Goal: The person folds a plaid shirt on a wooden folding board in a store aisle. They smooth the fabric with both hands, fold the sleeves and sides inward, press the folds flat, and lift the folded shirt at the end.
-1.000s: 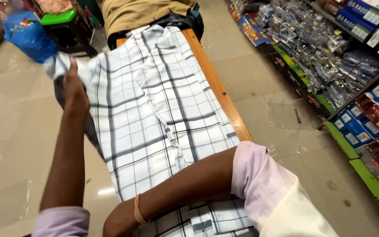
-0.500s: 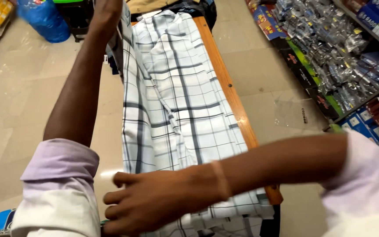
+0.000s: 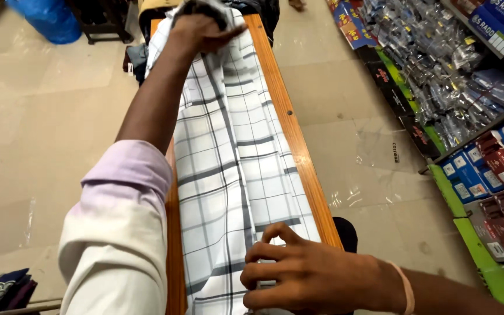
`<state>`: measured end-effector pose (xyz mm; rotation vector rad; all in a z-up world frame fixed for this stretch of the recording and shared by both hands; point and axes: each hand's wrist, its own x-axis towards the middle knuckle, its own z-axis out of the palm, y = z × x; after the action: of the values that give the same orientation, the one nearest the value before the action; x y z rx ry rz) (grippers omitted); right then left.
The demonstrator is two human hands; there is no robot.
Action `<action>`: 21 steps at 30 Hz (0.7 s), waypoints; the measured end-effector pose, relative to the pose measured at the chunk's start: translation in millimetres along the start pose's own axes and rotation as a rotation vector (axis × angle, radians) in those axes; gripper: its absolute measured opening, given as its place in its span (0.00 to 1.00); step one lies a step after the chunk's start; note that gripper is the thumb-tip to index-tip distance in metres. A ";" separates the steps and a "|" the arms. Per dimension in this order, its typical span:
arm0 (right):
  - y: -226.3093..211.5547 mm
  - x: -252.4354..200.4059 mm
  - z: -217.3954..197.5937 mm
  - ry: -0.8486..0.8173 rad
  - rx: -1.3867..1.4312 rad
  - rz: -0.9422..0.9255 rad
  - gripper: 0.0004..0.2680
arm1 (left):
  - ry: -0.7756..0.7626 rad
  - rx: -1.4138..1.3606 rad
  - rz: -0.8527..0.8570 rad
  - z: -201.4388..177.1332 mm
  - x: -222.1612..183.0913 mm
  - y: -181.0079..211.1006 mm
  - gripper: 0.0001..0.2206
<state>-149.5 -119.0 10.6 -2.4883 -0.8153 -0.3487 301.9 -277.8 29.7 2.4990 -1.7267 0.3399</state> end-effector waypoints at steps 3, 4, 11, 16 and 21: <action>0.8 -10.1 3.6 0.035 0.105 0.072 0.04 | -0.122 -0.094 0.010 -8.1 -3.7 2.2 0.42; 0.1 -11.7 3.7 0.030 0.105 0.065 0.04 | -0.119 -0.093 0.003 -11.0 -8.7 -1.4 0.42; -1.7 -13.0 -8.2 0.030 0.303 0.292 0.06 | -0.309 -0.242 -0.047 -15.2 -64.9 -23.7 0.37; 15.4 -13.4 2.4 0.004 0.328 0.300 0.07 | -0.221 -0.155 -0.158 24.1 -137.2 -33.5 0.38; 16.3 35.1 7.1 0.169 -0.190 0.183 0.12 | -0.068 -0.245 -0.071 36.7 -173.9 -6.5 0.47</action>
<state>-111.3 -109.7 11.9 -2.6386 -0.5021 -0.5856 254.1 -123.9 -45.5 2.4115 -1.5886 0.0348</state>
